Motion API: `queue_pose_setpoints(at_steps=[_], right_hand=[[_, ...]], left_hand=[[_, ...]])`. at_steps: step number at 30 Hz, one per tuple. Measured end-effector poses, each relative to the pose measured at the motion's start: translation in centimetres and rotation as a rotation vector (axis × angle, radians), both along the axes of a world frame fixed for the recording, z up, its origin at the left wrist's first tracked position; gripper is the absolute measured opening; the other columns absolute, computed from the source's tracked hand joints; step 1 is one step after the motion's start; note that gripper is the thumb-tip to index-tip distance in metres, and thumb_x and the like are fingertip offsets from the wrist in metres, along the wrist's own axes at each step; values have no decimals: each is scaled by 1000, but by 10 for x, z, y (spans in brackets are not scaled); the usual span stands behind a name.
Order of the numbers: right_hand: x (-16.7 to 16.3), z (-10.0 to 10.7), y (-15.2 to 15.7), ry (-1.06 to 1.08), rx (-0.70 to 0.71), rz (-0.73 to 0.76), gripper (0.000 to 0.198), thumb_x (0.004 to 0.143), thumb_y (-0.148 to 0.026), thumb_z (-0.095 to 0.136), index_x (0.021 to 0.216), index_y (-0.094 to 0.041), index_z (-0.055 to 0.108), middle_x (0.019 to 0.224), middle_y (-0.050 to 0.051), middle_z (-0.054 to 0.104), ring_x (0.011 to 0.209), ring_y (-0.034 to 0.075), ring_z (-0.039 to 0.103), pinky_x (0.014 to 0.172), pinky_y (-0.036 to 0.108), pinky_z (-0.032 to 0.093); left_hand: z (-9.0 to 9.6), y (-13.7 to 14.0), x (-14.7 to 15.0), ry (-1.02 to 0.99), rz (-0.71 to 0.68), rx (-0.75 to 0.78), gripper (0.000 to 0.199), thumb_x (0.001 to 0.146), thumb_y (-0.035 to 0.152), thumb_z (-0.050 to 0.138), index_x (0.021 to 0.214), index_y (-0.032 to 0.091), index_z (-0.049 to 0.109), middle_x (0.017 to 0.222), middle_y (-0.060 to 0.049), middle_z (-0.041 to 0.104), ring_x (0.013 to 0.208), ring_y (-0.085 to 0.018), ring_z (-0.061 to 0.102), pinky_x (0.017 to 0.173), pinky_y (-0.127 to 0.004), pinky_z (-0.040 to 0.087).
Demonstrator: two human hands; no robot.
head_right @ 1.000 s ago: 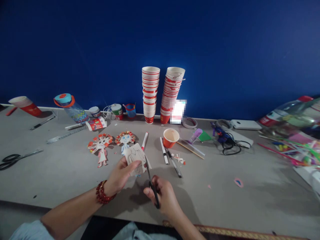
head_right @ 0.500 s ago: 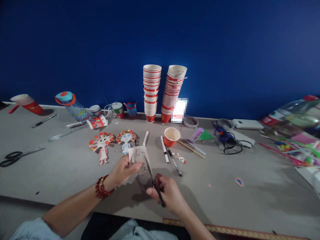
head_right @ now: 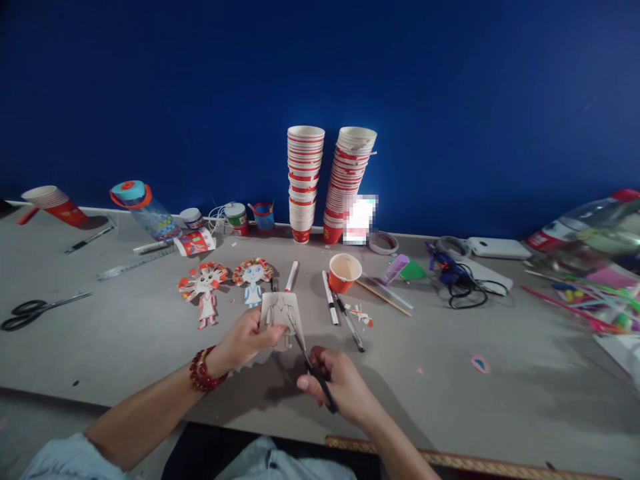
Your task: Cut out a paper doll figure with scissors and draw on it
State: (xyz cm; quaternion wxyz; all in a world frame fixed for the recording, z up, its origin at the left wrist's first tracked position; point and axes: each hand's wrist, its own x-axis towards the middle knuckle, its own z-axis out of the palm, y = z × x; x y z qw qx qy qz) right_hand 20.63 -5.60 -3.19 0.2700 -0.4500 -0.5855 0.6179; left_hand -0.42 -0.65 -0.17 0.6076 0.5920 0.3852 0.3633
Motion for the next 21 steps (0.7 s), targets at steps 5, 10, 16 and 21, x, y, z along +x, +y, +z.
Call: queue_pose_setpoints(at_steps=[5, 10, 16, 21], right_hand=[[1, -5, 1, -30, -15, 8, 63, 65, -79, 61, 66, -22, 34, 50, -9, 38, 40, 6, 39, 38, 18, 34], [5, -11, 2, -39, 3, 12, 60, 68, -75, 64, 67, -22, 35, 51, -9, 39, 41, 7, 40, 38, 17, 31], [6, -10, 3, -76, 21, 16, 61, 68, -76, 63, 66, -22, 36, 51, -9, 39, 41, 7, 41, 39, 18, 28], [7, -8, 3, -88, 37, 16, 62, 67, -78, 62, 66, -22, 35, 52, -8, 37, 42, 7, 39, 39, 18, 25]], left_hand=[[0, 0, 0, -8, -23, -44, 33, 82, 39, 61, 102, 12, 63, 77, -2, 60, 63, -12, 50, 59, -23, 51], [3, 0, 2, -48, -37, -98, 35, 80, 43, 64, 98, 13, 64, 80, -4, 62, 65, -13, 55, 60, -25, 54], [3, 1, 2, -37, -11, -102, 37, 79, 42, 66, 98, 11, 63, 78, -4, 62, 61, -12, 55, 57, -24, 54], [1, 2, 2, -62, -10, -123, 39, 78, 43, 68, 98, 10, 65, 80, -6, 63, 63, -13, 55, 57, -26, 54]])
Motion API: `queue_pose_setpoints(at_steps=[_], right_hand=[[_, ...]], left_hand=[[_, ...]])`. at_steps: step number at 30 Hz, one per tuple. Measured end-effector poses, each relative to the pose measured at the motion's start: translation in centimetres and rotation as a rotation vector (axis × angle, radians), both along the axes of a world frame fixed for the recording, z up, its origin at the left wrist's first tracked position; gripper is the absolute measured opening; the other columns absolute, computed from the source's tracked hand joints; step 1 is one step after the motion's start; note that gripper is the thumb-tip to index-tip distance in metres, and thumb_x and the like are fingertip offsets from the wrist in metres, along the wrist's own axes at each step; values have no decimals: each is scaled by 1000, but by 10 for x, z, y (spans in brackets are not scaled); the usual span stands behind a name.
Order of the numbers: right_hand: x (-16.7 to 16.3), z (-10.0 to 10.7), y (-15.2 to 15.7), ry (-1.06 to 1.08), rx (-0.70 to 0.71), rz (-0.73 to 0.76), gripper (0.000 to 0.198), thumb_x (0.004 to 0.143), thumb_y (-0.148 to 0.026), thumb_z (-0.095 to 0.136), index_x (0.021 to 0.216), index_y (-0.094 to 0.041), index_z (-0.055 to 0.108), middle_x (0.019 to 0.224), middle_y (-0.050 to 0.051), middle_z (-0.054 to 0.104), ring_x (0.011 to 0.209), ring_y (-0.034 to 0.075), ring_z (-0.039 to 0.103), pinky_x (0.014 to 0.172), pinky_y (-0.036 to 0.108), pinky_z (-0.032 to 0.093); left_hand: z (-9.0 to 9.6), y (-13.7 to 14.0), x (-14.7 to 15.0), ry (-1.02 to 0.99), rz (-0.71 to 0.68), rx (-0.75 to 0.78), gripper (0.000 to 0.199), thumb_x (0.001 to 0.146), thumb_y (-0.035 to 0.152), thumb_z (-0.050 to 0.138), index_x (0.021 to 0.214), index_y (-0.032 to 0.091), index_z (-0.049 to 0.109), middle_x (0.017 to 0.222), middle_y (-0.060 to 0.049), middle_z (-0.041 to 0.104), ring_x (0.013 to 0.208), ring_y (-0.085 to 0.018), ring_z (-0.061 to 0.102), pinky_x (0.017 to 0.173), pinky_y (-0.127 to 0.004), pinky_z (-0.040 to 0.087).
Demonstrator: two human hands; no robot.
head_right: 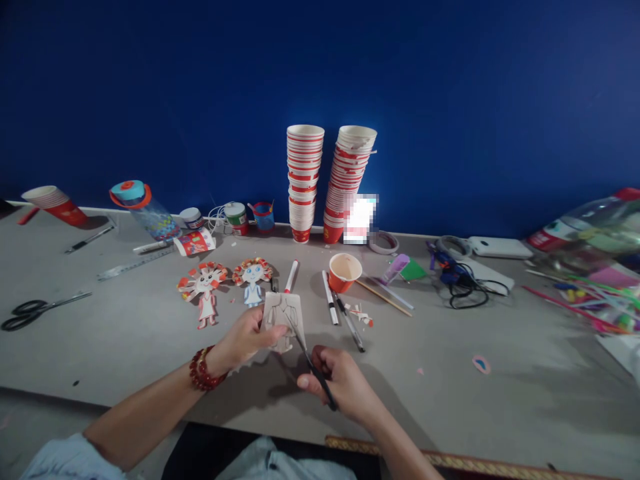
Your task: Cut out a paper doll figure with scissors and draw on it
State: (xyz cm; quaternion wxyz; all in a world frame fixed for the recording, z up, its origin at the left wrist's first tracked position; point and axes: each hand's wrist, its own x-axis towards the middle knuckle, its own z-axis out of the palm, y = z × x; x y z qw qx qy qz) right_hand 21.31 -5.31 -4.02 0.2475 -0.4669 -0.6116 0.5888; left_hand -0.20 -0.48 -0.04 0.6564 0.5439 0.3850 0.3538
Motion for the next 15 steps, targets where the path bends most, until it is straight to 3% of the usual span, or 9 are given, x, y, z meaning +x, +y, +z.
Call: queue_pose_setpoints(at_steps=[15], right_hand=[[-4, 4, 2, 11, 21, 7, 64, 67, -81, 58, 65, -22, 34, 53, -8, 34, 42, 7, 37, 39, 19, 26]], left_hand=[[-4, 2, 0, 1, 88, -14, 31, 78, 37, 70, 96, 12, 68, 83, -5, 66, 67, -12, 54, 60, -21, 47]])
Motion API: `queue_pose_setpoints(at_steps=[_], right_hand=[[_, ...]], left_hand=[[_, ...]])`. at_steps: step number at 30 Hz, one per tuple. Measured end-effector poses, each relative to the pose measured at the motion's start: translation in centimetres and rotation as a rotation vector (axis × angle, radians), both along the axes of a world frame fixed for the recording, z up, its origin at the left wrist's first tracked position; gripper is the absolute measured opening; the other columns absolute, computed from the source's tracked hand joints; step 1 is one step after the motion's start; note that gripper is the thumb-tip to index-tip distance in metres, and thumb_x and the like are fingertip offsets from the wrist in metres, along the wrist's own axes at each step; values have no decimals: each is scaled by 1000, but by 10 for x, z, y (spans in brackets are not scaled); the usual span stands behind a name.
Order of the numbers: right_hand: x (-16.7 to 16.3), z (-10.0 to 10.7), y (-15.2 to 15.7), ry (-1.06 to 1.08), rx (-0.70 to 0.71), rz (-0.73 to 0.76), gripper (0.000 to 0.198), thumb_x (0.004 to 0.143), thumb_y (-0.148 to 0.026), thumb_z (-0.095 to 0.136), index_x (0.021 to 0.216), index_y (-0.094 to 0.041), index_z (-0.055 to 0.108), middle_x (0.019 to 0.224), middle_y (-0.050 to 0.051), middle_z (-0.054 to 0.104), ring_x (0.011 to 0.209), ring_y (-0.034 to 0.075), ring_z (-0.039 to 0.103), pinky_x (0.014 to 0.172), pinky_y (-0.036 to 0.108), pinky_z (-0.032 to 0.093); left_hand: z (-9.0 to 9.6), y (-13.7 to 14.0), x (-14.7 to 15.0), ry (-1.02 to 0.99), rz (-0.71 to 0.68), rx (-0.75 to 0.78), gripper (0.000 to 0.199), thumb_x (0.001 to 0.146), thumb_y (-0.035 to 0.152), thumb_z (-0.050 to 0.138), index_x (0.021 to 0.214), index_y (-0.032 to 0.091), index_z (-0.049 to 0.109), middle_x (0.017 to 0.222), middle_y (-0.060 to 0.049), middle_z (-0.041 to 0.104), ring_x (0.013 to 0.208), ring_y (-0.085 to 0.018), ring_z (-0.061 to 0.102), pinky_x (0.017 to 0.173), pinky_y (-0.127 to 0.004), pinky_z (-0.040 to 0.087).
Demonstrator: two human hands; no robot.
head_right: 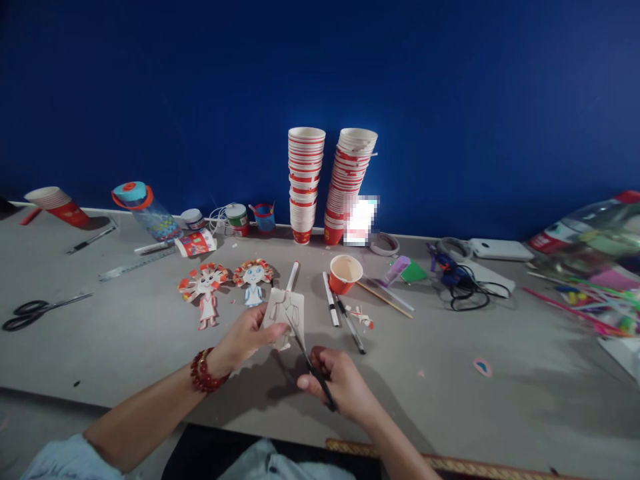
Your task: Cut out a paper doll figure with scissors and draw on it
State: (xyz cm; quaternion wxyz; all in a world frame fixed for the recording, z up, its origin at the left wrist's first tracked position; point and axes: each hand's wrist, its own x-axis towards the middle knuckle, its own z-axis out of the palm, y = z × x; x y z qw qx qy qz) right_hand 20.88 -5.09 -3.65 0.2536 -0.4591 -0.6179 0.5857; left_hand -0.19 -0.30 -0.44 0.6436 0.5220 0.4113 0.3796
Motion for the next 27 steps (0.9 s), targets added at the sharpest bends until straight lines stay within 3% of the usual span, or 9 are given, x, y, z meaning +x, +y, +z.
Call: queue_pose_setpoints(at_steps=[21, 27], right_hand=[[-6, -3, -1, -18, 49, -38, 66, 66, -86, 52, 64, -22, 34, 47, -8, 36, 40, 7, 37, 40, 20, 23], [-9, -8, -1, 56, -31, -50, 64, 65, -83, 58, 68, -23, 35, 49, -8, 39, 39, 8, 40, 39, 19, 26]], left_hand=[[1, 0, 2, -90, 16, -62, 35, 74, 40, 73, 94, 12, 67, 80, -4, 65, 63, -11, 52, 58, -22, 43], [-1, -2, 3, -128, -10, -79, 35, 76, 39, 72, 96, 11, 64, 80, -4, 63, 62, -10, 49, 56, -21, 42]])
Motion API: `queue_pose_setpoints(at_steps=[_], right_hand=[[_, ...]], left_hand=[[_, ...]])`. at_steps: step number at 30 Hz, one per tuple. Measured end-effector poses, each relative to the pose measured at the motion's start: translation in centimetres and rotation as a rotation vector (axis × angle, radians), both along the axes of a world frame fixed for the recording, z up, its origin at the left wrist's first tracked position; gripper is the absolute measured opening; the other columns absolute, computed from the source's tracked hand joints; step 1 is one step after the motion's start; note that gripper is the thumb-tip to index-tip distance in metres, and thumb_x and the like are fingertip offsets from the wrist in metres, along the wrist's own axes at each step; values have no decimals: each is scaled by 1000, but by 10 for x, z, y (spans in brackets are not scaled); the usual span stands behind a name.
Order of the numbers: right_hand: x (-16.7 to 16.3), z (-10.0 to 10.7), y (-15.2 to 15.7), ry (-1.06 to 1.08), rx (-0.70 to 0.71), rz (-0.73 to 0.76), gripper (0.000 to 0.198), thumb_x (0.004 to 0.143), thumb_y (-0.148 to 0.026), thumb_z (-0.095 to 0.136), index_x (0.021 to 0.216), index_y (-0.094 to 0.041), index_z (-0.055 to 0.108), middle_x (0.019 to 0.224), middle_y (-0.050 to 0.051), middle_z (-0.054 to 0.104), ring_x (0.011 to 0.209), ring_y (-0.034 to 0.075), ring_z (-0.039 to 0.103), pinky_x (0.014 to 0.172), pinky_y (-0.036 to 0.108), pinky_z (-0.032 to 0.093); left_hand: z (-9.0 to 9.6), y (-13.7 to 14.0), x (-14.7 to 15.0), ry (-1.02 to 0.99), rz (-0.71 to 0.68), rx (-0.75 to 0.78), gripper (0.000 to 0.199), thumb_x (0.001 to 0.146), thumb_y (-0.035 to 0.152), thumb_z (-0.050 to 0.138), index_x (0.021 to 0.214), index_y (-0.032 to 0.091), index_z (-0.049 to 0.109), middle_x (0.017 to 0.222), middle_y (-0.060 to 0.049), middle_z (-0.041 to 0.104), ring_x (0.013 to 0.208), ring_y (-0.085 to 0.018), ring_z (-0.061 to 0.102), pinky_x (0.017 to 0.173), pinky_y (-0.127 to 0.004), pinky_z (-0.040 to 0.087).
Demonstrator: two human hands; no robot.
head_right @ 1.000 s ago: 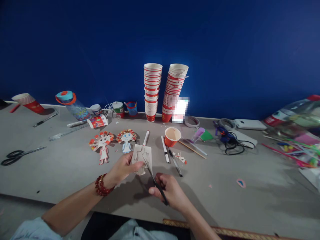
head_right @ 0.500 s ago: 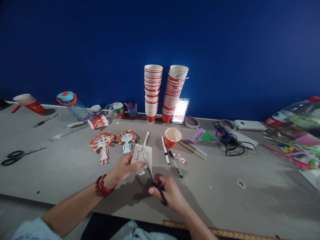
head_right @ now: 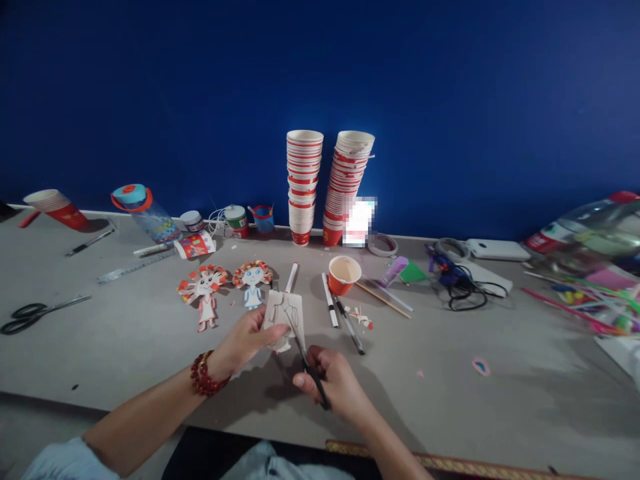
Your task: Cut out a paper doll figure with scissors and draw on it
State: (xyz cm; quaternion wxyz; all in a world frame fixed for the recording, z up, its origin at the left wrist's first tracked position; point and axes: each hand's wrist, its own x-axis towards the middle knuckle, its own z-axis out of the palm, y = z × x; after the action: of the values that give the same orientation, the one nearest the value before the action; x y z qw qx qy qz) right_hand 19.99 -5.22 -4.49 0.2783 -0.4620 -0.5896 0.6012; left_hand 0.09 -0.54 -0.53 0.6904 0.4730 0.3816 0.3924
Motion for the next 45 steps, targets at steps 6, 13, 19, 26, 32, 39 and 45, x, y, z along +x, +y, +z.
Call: queue_pose_setpoints(at_steps=[6, 13, 19, 26, 32, 39, 45], right_hand=[[-3, 2, 1, 5, 1, 1, 64, 65, -83, 57, 68, -22, 36, 48, -8, 40, 39, 8, 41, 39, 20, 26], [-3, 3, 1, -20, 35, -4, 66, 66, -85, 54, 67, -23, 34, 48, -8, 39, 39, 8, 38, 39, 20, 24], [-5, 3, 0, -25, 41, -19, 65, 66, -85, 53, 66, -23, 34, 46, -8, 38, 39, 8, 37, 39, 20, 24], [-11, 10, 2, 38, 35, -3, 65, 66, -85, 54, 69, -20, 44, 48, -7, 42, 39, 8, 39, 39, 20, 29], [-15, 11, 2, 62, 31, -7, 64, 67, -84, 54, 72, -20, 47, 49, -6, 43, 38, 8, 36, 38, 20, 28], [-15, 8, 0, 47, 65, -47, 65, 67, -85, 53, 67, -21, 43, 47, -6, 39, 39, 8, 34, 39, 21, 25], [-18, 6, 0, 121, 25, -53, 63, 67, -80, 59, 76, -18, 49, 51, -6, 44, 39, 8, 38, 39, 20, 29]], left_hand=[[-5, 0, -1, 3, -2, -2, 36, 77, 38, 71, 100, 11, 63, 84, -5, 64, 64, -11, 50, 58, -22, 42], [-5, 0, 0, -15, 15, 0, 36, 77, 40, 71, 98, 12, 63, 79, -3, 62, 60, -9, 48, 56, -22, 41], [-3, -2, 2, -19, 35, -24, 37, 74, 42, 73, 94, 12, 63, 76, -2, 60, 58, -9, 47, 55, -22, 40], [0, -3, 5, -53, 41, -63, 42, 71, 43, 75, 96, 12, 63, 75, -1, 60, 58, -9, 47, 54, -22, 41], [-1, -4, 6, -46, 70, -84, 40, 69, 43, 76, 91, 13, 63, 71, -1, 59, 55, -9, 46, 53, -22, 42], [-2, -5, 6, -76, 76, -81, 37, 72, 41, 75, 93, 13, 64, 71, 0, 59, 56, -9, 47, 54, -22, 44], [-5, -6, 6, -71, 62, -72, 35, 74, 39, 74, 94, 12, 65, 74, -2, 62, 58, -10, 51, 55, -22, 42]])
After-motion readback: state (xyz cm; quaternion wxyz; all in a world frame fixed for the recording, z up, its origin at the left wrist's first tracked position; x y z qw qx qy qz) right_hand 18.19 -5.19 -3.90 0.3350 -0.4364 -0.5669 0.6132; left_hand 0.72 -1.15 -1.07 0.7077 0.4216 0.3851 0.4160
